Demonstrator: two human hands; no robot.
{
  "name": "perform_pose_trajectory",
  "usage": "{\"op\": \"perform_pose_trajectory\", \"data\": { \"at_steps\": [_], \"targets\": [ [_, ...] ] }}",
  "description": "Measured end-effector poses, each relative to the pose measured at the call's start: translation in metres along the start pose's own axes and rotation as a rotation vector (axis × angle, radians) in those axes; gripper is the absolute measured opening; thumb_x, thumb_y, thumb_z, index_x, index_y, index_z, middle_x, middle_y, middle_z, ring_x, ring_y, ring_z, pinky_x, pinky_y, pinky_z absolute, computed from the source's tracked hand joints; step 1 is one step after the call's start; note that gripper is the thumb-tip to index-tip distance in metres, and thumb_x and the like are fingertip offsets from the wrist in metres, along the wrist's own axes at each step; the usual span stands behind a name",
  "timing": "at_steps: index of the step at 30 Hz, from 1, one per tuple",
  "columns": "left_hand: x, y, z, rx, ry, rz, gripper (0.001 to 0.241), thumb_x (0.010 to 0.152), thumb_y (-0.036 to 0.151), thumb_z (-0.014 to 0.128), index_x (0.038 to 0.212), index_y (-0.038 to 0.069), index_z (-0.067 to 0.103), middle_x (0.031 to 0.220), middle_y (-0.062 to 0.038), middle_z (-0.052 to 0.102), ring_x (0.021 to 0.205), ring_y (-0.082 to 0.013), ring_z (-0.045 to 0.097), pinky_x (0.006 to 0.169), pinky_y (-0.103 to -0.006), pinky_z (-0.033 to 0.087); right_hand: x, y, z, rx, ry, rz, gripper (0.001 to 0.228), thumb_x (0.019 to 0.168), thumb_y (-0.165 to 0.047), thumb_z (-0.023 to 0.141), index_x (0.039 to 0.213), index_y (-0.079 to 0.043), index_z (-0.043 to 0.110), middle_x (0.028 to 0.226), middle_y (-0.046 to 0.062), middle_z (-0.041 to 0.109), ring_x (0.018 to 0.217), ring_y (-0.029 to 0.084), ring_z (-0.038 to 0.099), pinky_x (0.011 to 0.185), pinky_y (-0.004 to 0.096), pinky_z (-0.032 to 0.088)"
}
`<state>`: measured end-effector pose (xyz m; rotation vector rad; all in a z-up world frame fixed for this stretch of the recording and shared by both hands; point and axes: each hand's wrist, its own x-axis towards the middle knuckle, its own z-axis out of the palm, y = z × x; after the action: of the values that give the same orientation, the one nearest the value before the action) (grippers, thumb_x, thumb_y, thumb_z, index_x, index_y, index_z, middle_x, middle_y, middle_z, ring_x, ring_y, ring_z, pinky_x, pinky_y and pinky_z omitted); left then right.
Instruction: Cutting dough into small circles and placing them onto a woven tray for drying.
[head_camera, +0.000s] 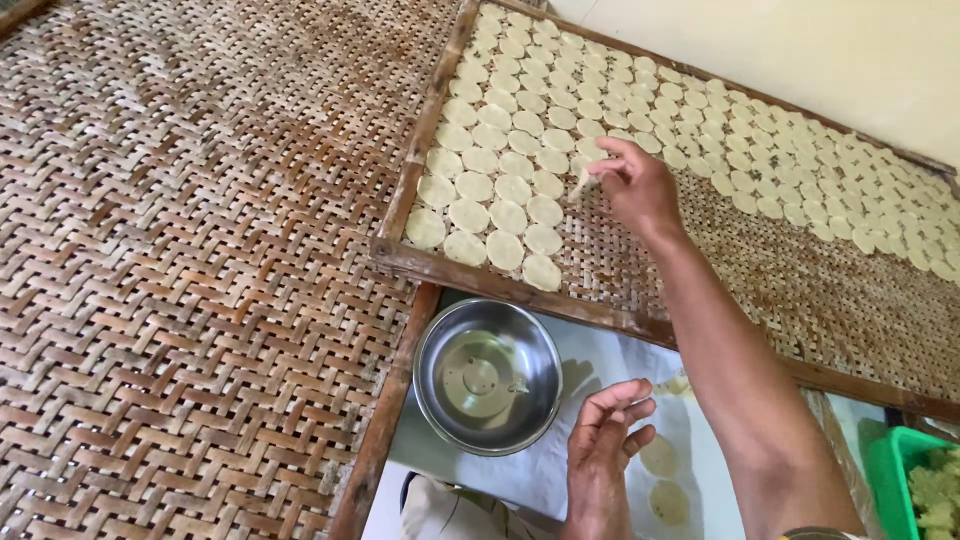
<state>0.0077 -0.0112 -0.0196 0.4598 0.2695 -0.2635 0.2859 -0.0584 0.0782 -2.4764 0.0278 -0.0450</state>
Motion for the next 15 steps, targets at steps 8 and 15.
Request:
{"op": "perform_pose_trajectory", "data": {
  "at_steps": [8,15],
  "targets": [
    [0.003,0.009,0.006,-0.197,-0.041,0.058,0.05,0.102,0.035,0.048,0.145,0.009,0.048,0.143,-0.012,0.06,0.131,-0.0229,0.058,0.11,-0.0403,0.045,-0.083,-0.006,-0.046,0.385,-0.142,0.054,0.042,0.099,-0.01,0.053,0.141,-0.014,0.057,0.123,0.009,0.074,0.109,0.015,0.068,0.096,0.032,0.058],
    [0.013,0.01,0.009,-0.527,-0.092,0.026,0.069,0.098,0.055,0.045,0.151,0.01,0.04,0.148,-0.015,0.053,0.135,-0.0271,0.053,0.114,-0.0441,0.041,-0.165,0.062,-0.06,0.661,-0.359,0.003,0.048,0.096,-0.006,0.059,0.144,-0.003,0.055,0.117,0.014,0.072,0.106,0.02,0.065,0.096,0.036,0.053]
  ]
}}
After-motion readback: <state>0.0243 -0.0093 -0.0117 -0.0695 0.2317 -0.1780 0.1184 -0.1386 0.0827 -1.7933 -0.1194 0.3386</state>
